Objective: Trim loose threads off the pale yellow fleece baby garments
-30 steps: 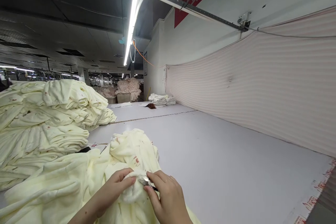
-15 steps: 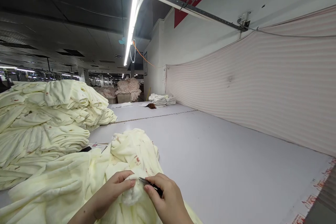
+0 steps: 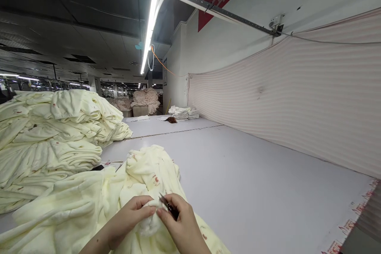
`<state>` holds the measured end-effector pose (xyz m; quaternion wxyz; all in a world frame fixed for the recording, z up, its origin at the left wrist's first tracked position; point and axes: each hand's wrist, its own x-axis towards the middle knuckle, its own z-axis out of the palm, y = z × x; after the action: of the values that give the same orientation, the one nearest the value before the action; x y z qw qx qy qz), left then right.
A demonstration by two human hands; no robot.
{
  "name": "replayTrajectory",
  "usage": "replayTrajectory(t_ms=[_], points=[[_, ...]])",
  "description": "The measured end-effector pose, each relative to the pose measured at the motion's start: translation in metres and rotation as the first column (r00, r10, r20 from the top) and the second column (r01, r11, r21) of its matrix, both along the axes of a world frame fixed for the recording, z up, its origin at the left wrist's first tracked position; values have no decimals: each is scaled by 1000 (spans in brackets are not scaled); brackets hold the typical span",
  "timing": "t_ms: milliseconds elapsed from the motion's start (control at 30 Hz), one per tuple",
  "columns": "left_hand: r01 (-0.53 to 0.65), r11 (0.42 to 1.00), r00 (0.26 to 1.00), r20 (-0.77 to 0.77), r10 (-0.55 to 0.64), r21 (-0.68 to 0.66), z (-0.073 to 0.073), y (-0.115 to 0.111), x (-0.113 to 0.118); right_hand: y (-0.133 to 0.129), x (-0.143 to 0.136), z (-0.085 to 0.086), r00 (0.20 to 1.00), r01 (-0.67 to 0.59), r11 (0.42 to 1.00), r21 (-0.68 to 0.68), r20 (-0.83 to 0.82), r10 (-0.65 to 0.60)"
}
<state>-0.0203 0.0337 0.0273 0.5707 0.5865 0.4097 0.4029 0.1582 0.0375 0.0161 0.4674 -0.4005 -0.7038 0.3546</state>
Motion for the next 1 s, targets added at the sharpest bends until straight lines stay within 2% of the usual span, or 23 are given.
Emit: replayTrajectory(t_ms=[67,167,333,433,533,667,867,933,1000], points=[[-5,1000,1000,-16,5,-23,-3,-1,0,3,-5,-3,997,12,1000,-18,-78,-13],[-34,998,999,-14,33,-60,-8,-1,-2,4,-2,-9,984,92,993,-77,-147,-103],[-69,995,998,0,69,-71,-13,-1,-4,-6,19,-16,993,83,995,57,79,-87],[-53,996,999,-13,52,-65,-14,-2,0,-13,24,-9,973,65,995,81,217,-82],[-29,998,999,-22,28,-52,-13,-6,2,-16,21,0,955,51,995,91,285,-75],[-24,999,999,-28,23,-47,-9,-9,0,-16,16,3,968,61,997,56,241,-73],[-13,998,997,-77,8,-60,-9,-14,1,-10,11,-17,997,-10,998,-61,74,15],[1,1000,990,-142,-4,-16,-2,-17,-1,-9,8,-23,998,-49,996,-73,37,51],[37,998,973,-231,-26,43,12,-15,-13,-10,6,-27,998,-60,995,-76,9,61]])
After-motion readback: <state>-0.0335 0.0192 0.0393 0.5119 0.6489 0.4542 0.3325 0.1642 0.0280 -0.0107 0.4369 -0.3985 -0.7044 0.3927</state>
